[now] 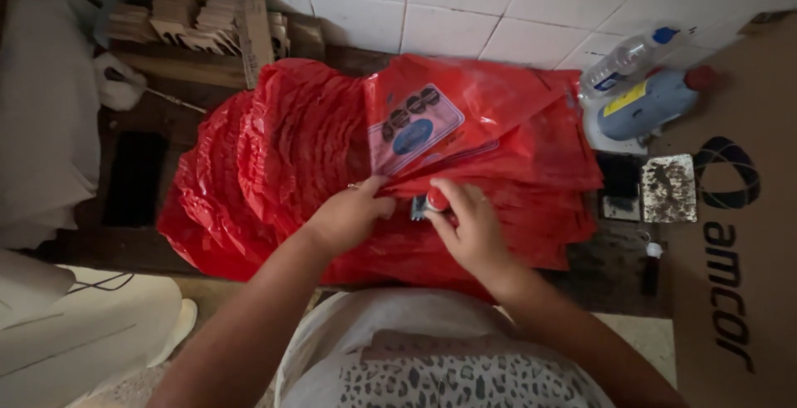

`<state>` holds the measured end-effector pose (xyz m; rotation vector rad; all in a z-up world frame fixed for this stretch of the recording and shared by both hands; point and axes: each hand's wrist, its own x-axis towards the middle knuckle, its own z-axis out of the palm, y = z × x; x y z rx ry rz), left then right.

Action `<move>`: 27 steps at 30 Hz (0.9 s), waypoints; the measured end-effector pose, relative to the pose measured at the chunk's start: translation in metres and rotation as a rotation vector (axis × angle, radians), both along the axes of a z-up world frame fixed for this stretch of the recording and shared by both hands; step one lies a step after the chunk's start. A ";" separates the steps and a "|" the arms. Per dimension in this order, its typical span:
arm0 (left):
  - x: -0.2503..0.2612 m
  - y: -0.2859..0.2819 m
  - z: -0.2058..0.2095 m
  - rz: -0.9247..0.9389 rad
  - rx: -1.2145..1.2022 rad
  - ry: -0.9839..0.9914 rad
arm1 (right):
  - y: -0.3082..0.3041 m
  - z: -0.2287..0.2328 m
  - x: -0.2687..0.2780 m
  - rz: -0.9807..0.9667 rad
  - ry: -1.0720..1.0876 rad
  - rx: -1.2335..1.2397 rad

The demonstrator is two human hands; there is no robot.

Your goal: Labeling individual red plastic bags from a stack using a handheld marking tool

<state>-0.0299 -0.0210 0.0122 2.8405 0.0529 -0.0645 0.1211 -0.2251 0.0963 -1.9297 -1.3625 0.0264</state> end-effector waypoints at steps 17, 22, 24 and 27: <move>0.039 0.011 0.027 0.057 0.064 0.314 | -0.071 0.058 0.023 -0.304 0.612 0.208; 0.036 0.009 0.048 0.032 0.067 0.326 | -0.078 0.051 0.020 -0.342 0.615 0.169; 0.039 0.008 0.043 -0.056 0.270 0.302 | -0.076 0.047 0.017 -0.369 0.622 0.197; 0.042 0.013 0.020 0.067 0.032 0.247 | -0.078 0.046 0.017 -0.352 0.667 0.173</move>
